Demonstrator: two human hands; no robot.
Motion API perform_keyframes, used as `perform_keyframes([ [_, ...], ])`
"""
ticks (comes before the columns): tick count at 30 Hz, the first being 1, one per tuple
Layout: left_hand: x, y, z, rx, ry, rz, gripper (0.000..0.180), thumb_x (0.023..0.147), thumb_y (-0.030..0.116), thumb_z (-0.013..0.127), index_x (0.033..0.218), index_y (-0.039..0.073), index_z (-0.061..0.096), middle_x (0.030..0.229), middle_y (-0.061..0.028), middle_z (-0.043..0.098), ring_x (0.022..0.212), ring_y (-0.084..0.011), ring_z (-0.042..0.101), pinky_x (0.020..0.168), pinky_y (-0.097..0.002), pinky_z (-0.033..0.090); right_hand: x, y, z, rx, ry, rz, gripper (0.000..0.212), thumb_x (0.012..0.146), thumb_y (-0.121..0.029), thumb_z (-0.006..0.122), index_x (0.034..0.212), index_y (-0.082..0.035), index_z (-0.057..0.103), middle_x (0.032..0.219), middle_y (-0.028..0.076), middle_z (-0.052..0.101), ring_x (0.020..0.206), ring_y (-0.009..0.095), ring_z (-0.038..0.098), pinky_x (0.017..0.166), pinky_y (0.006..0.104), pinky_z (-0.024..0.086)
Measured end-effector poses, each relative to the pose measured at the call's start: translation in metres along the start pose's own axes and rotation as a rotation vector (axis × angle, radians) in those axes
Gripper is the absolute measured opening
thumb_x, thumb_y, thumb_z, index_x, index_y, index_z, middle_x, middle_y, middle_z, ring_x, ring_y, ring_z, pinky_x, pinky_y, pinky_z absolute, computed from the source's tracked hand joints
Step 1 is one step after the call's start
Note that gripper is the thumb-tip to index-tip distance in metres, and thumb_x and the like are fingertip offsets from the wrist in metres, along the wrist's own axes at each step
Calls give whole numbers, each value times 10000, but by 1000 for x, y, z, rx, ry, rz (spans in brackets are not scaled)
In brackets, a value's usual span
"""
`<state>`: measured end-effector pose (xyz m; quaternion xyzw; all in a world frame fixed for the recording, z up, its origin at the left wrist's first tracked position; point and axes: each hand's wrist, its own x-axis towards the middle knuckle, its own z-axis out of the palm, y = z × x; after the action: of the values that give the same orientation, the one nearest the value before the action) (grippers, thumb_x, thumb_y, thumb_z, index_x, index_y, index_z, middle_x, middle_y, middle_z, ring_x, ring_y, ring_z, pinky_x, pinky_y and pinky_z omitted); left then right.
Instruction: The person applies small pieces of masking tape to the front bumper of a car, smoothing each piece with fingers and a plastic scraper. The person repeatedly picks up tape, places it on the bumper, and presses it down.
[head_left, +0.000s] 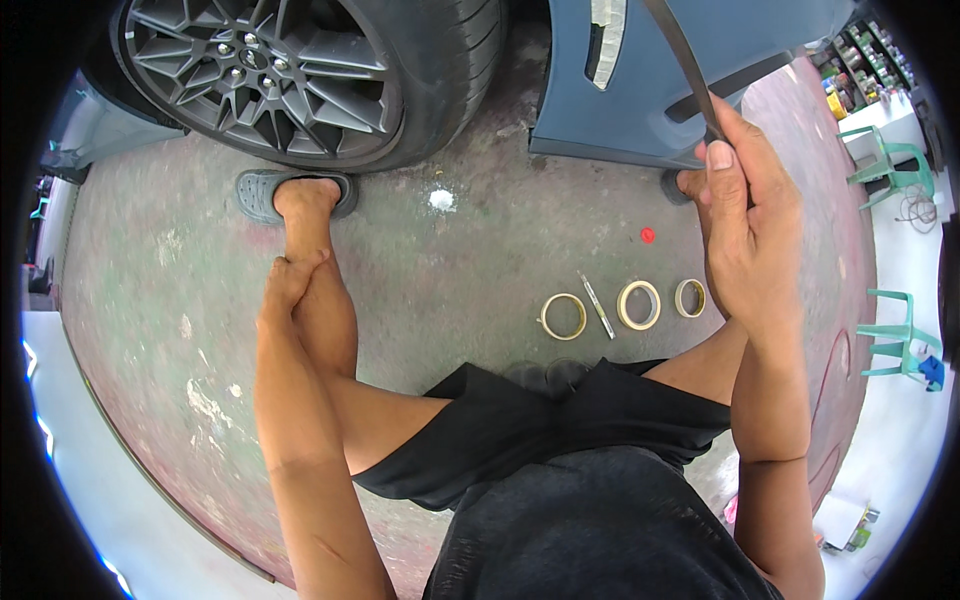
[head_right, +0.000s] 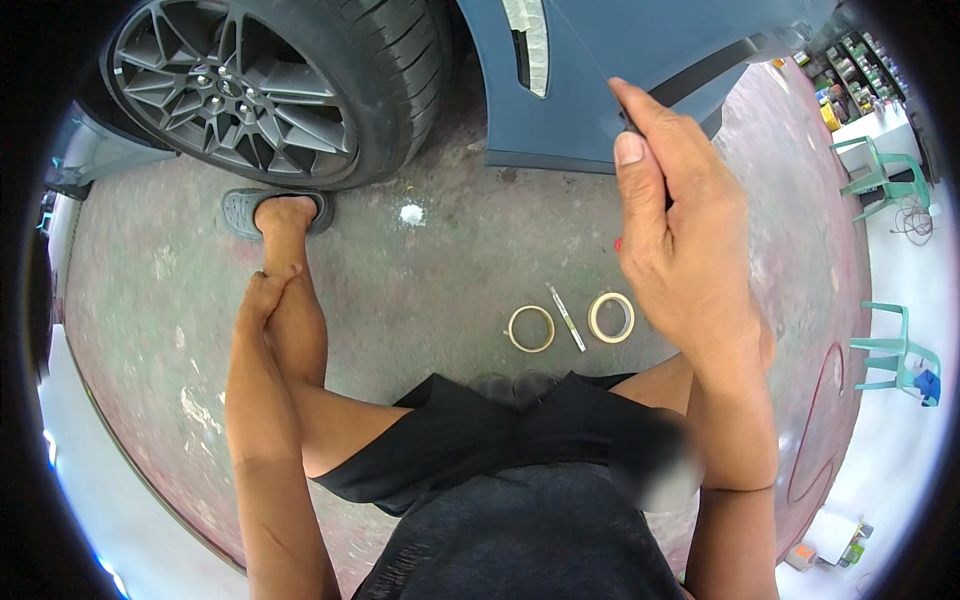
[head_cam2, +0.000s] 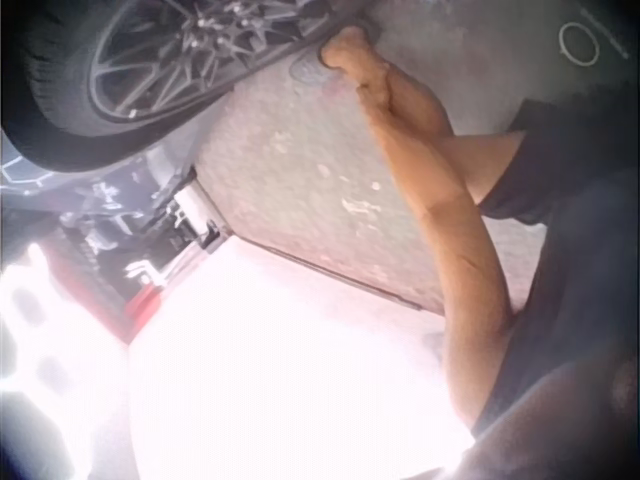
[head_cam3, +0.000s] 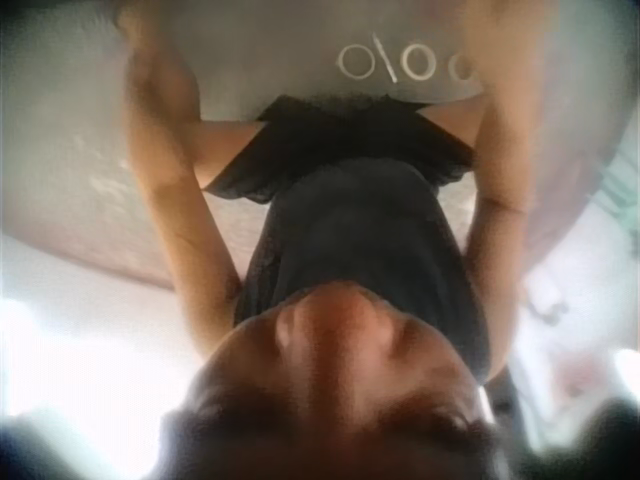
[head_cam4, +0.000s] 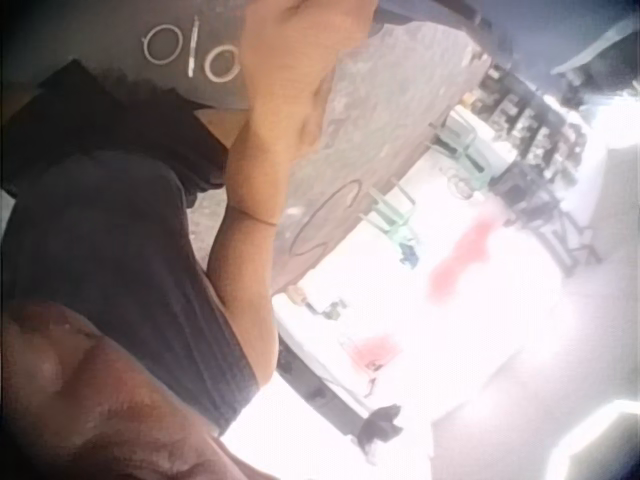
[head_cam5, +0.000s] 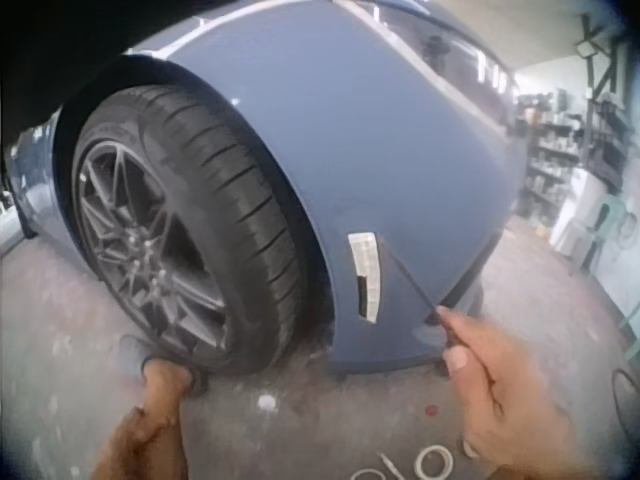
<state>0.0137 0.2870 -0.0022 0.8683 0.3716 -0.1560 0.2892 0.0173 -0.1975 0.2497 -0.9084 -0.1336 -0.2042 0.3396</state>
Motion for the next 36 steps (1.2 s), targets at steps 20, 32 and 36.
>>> perform_keyframes([
  [20,-6,6,-6,-11,-64,-53,1154,710,660,776,1467,-149,451,1442,-345,548,1329,-429,581,1109,-497,461,16,-7,3,-324,75,-193,326,1010,-160,666,1305,-26,702,849,111,614,627,190,495,593,332,435],
  [32,-7,3,-5,-17,-39,-13,1150,738,634,784,1441,-205,432,1388,-385,563,1266,-442,615,1058,-496,487,31,-26,-15,-501,-25,-259,298,1027,-161,625,1279,-21,704,815,138,603,649,227,512,612,355,416],
  [36,-4,4,-5,11,-55,-57,1146,728,666,761,1473,-144,442,1451,-337,545,1355,-428,556,1129,-507,437,48,-41,-31,-648,-117,-382,312,1036,-149,593,1293,2,683,820,165,595,646,258,509,625,378,416],
])
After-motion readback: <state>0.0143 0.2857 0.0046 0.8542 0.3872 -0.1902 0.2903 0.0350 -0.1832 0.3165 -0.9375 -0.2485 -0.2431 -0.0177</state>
